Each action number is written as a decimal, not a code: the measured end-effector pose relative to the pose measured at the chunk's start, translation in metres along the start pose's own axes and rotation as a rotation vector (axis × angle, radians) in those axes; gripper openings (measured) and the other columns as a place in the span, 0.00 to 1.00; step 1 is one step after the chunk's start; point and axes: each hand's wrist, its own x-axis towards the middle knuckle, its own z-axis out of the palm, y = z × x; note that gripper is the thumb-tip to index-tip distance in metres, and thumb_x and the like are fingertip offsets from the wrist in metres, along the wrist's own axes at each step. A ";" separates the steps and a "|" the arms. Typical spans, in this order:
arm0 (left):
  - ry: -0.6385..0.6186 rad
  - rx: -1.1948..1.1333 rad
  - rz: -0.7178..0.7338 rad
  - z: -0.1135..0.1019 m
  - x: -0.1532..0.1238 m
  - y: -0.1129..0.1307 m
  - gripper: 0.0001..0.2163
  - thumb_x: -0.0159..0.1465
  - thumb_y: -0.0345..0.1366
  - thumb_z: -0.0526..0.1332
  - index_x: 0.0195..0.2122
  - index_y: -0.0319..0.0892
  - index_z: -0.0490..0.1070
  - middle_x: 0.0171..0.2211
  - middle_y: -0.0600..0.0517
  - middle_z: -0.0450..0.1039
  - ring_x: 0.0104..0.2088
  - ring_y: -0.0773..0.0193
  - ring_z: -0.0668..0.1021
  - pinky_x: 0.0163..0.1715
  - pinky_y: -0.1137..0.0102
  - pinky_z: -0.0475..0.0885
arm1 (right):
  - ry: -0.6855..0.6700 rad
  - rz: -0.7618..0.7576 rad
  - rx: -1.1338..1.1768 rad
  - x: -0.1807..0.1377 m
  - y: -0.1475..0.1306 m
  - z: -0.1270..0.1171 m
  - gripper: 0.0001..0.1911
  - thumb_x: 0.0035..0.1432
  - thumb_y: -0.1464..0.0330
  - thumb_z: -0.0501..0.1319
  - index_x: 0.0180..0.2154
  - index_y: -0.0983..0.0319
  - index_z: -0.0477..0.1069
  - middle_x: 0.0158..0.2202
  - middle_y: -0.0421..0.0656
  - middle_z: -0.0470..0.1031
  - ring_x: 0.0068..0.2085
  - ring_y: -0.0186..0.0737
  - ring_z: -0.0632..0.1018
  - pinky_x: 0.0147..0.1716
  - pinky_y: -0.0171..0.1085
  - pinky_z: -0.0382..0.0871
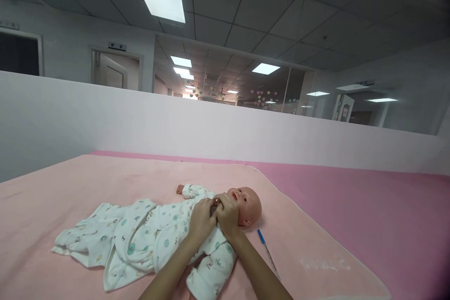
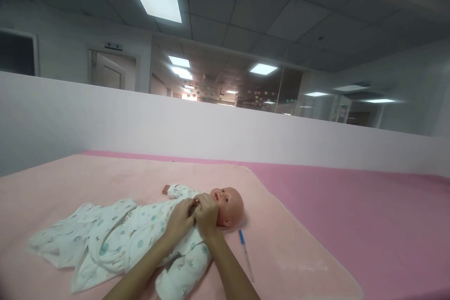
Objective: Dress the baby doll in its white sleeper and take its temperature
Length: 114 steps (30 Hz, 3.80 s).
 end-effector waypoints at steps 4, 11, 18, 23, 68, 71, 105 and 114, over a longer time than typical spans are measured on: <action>0.010 -0.119 0.037 -0.001 0.000 0.000 0.07 0.54 0.31 0.51 0.31 0.40 0.68 0.31 0.50 0.71 0.34 0.63 0.70 0.36 0.70 0.62 | 0.069 0.059 0.160 -0.005 0.000 0.001 0.17 0.43 0.82 0.45 0.23 0.61 0.68 0.23 0.40 0.70 0.25 0.34 0.68 0.26 0.34 0.61; 0.004 -0.203 0.024 -0.005 0.000 0.002 0.09 0.53 0.29 0.52 0.34 0.41 0.68 0.33 0.51 0.72 0.34 0.64 0.71 0.36 0.70 0.63 | 0.027 0.026 0.130 -0.002 -0.008 -0.007 0.15 0.43 0.81 0.47 0.25 0.62 0.68 0.24 0.41 0.70 0.27 0.35 0.67 0.29 0.34 0.59; -0.025 -0.271 -0.032 -0.013 0.006 0.000 0.07 0.50 0.28 0.54 0.31 0.41 0.69 0.30 0.53 0.74 0.32 0.66 0.73 0.34 0.72 0.64 | -0.004 0.011 0.034 -0.001 -0.008 -0.007 0.15 0.41 0.82 0.47 0.25 0.62 0.67 0.25 0.41 0.68 0.29 0.36 0.65 0.30 0.34 0.56; -0.088 -0.450 -0.096 -0.014 0.012 -0.008 0.12 0.47 0.25 0.55 0.33 0.40 0.69 0.28 0.53 0.73 0.33 0.66 0.75 0.35 0.73 0.67 | -0.006 -0.016 -0.012 -0.003 -0.004 -0.004 0.13 0.41 0.82 0.47 0.23 0.62 0.65 0.23 0.41 0.66 0.27 0.36 0.64 0.28 0.35 0.53; -0.072 0.093 0.127 -0.014 -0.003 0.005 0.08 0.55 0.26 0.46 0.31 0.43 0.61 0.32 0.51 0.65 0.31 0.65 0.67 0.32 0.70 0.61 | -0.178 0.217 0.175 0.000 -0.005 -0.003 0.11 0.35 0.82 0.44 0.17 0.61 0.48 0.20 0.36 0.55 0.23 0.32 0.57 0.22 0.34 0.46; -0.074 0.089 0.127 -0.014 -0.003 0.005 0.07 0.56 0.26 0.46 0.31 0.43 0.61 0.32 0.51 0.65 0.32 0.65 0.67 0.33 0.70 0.61 | -0.197 0.230 0.160 0.000 -0.005 -0.003 0.10 0.36 0.82 0.44 0.17 0.61 0.48 0.20 0.36 0.55 0.23 0.32 0.57 0.22 0.34 0.46; -0.083 -0.066 0.124 -0.018 -0.001 0.003 0.07 0.55 0.28 0.47 0.31 0.43 0.61 0.32 0.52 0.66 0.33 0.64 0.67 0.33 0.70 0.62 | -0.105 0.196 0.133 0.002 -0.011 -0.009 0.09 0.37 0.81 0.46 0.18 0.61 0.52 0.20 0.38 0.59 0.26 0.34 0.60 0.27 0.34 0.50; -0.096 -0.207 0.079 -0.020 -0.001 0.004 0.06 0.57 0.31 0.49 0.33 0.43 0.63 0.33 0.52 0.68 0.35 0.64 0.69 0.35 0.71 0.62 | -0.068 0.166 0.132 0.000 -0.011 -0.005 0.09 0.34 0.81 0.46 0.18 0.61 0.50 0.20 0.39 0.59 0.26 0.35 0.60 0.26 0.34 0.50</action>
